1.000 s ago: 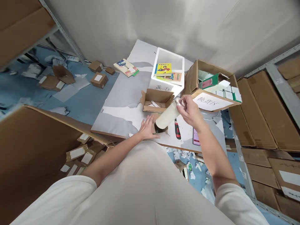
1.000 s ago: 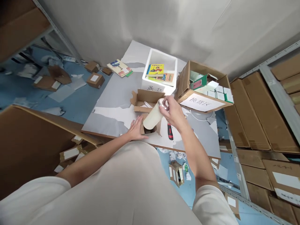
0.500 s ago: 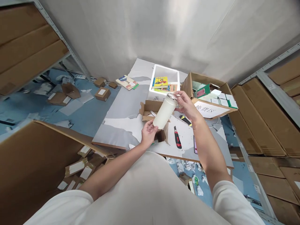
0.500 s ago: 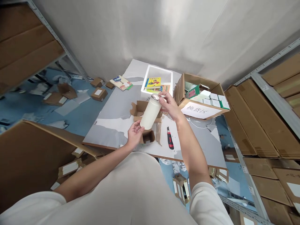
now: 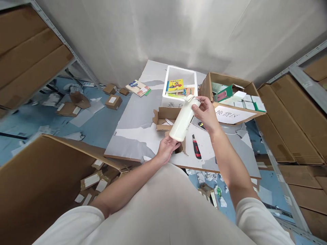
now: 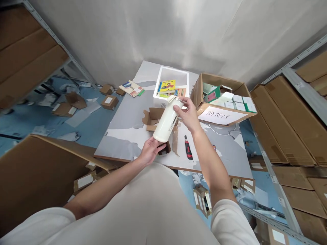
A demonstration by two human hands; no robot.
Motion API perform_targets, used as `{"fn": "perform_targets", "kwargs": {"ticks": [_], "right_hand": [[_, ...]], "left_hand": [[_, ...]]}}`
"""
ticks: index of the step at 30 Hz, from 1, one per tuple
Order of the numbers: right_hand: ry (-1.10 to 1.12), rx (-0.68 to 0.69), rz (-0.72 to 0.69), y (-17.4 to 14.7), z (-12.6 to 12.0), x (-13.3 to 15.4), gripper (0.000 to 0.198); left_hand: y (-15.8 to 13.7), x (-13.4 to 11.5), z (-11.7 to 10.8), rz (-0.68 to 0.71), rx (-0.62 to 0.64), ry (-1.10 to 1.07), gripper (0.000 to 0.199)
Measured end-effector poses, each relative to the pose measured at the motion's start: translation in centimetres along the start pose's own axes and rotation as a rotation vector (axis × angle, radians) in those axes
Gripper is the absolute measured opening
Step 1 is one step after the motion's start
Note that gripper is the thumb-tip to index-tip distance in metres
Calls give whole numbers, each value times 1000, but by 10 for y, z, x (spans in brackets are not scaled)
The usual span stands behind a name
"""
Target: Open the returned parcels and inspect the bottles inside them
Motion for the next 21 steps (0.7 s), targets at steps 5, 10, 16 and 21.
{"fn": "perform_targets", "kwargs": {"ticks": [5,10,16,21], "right_hand": [[-27,-53,-49,-2,-7,-14,49],[10,31,-102,-8,-14,-12,57],[57,39,-88,-14,-9,-9,52],[75,-15,-76,-13,-2,-24,50]], "left_hand": [[4,3,0,59,-35,57,76],[0,6,0,-4,33,-9,71],[-5,10,0,-72,49,-27,69],[-4,10,-2,19,32,33,62]]}}
Point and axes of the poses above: each hand's wrist, its own y-axis towards the middle knuckle, its own z-axis out of the palm, x = y × z, the point moved 4 cm from there along y, towards the middle knuckle, and after that the axes turned 2 degrees about -y, right-handed, at the moved point
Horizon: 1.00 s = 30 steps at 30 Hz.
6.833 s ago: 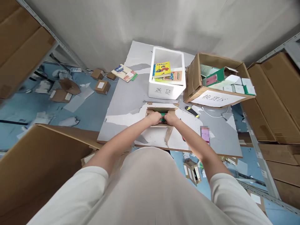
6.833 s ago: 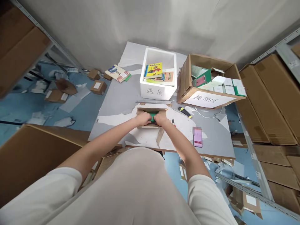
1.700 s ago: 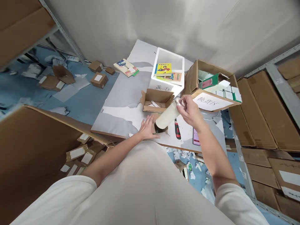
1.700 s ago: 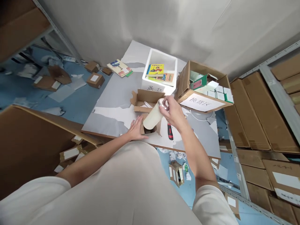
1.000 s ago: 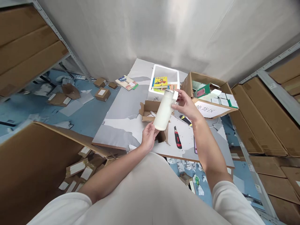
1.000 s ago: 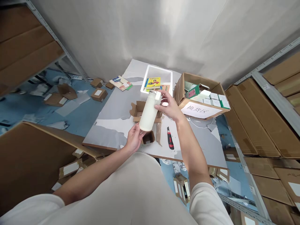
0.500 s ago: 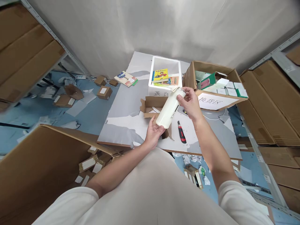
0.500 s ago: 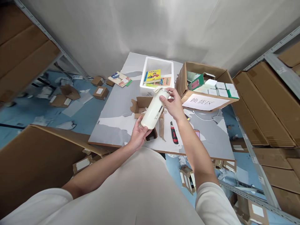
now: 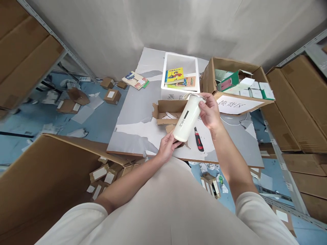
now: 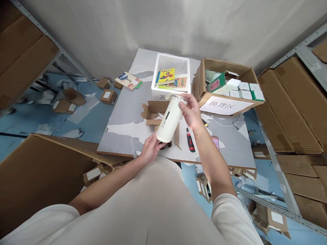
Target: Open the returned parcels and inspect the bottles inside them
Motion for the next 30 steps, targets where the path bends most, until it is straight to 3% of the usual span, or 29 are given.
{"fn": "perform_targets", "kwargs": {"ticks": [4,8,14,19,23,26,30], "right_hand": [[-33,-65,-18,0,-5,-8,52],[-69,-37,-60,-3,-10,0,57],[-151,7,-90,-8,-3,14,59],[-54,-79,-74,-12,1,8,50],[-42,-144,-81,-14,-5,9,50],[26,-47,-80,-17,-10,18,54],[105,70,-29,-23,-11,28,49]], "left_hand": [[-1,0,-7,45,-64,92,83],[-6,3,-9,-40,4,-21,66],[-12,6,-12,-129,8,-60,65],[-9,-3,-11,-52,5,-37,58],[-6,-10,-12,18,-20,35,74],[-6,-11,-11,1,-3,8,66],[-10,-6,-8,-150,59,-67,73]]}}
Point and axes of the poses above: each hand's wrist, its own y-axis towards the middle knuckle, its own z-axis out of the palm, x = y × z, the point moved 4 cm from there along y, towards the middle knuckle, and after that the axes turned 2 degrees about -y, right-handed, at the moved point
